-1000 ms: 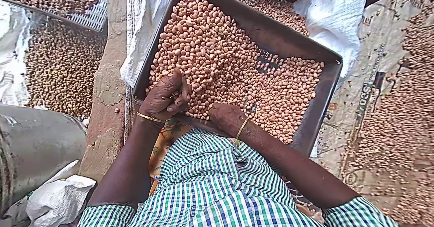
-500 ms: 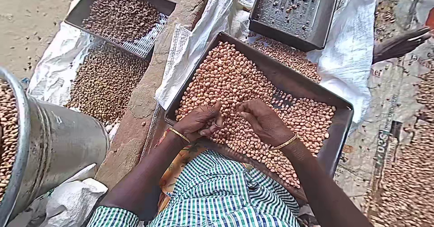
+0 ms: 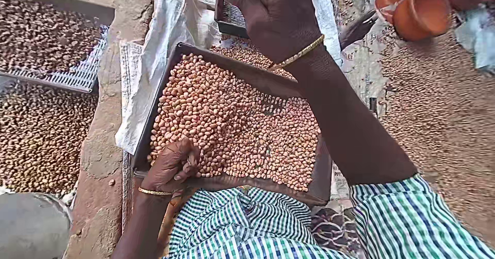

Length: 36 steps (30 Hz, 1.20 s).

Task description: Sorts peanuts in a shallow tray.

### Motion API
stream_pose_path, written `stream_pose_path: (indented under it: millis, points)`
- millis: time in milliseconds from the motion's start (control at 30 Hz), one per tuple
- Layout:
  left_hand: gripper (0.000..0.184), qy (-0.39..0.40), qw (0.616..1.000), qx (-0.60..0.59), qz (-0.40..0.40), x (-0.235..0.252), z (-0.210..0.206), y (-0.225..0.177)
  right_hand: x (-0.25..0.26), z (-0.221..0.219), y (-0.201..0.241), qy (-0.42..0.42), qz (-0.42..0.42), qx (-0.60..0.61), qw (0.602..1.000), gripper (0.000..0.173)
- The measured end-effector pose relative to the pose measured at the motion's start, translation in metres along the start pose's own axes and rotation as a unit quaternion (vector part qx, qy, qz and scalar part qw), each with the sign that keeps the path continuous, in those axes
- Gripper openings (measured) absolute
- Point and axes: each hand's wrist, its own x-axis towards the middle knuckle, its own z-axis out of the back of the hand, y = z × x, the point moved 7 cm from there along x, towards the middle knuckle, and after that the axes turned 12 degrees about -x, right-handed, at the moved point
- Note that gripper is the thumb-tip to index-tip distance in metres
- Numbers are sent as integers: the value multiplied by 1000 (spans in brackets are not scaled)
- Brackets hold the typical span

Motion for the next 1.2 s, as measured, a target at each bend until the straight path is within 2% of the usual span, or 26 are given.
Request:
stream_pose_path:
  millis: [33, 67, 133, 200, 267, 367, 467, 600, 733, 833, 933, 1000, 1067, 1133, 1167, 1200]
  points:
    - [35, -4, 1000, 3, -3, 0, 0, 0, -32, 7, -3, 48, -95, -7, 994, 27]
    - [35, -3, 1000, 7, -3, 0, 0, 1, -72, 6, -17, 53, -133, -27, 989, 30]
    - [34, 7, 1000, 9, -1, 0, 1, 2, -150, -11, -59, 98, -177, -60, 977, 33]
    - [34, 13, 1000, 7, 9, -2, 1, 2, -202, -33, -86, 147, -202, -61, 966, 35]
    - [35, 28, 999, 6, 20, -2, 0, 3, -220, -52, -96, 146, -186, -48, 970, 35]
    - [35, 14, 1000, 8, 16, -2, -1, 1, -218, -74, -97, 102, -127, -22, 986, 22]
    - [36, 13, 1000, 9, 13, -3, 0, 0, -221, -87, -69, 102, -102, 49, 988, 20]
    - [35, 34, 999, 23, 22, -4, 0, 1, -253, -92, -3, 98, -53, 180, 977, 21]
    - [34, 43, 998, 26, 23, -4, 0, 0, -276, -95, 62, 139, -9, 339, 930, 26]
    - [38, 58, 998, 16, 28, -6, 0, 0, -267, -101, 85, 150, 38, 389, 908, 24]
    - [37, 36, 999, 14, 22, -6, 2, -1, -270, -98, 80, 198, 53, 339, 918, 24]
    - [33, 30, 999, 11, 21, -5, 3, 0, -283, -82, 64, 286, 83, 278, 913, 26]
    - [31, 33, 999, 2, 19, -5, 2, 0, -296, -56, 35, 410, 106, 194, 885, 16]
    - [32, 42, 999, 2, 20, -4, 1, 1, -295, -24, -6, 495, 76, 74, 862, 8]
    - [33, 48, 999, 3, 22, -5, 0, 1, -287, -5, -26, 502, 50, 23, 863, 10]
    - [34, 50, 999, 4, 22, -5, 1, 0, -273, 12, -41, 458, 33, -11, 889, 10]
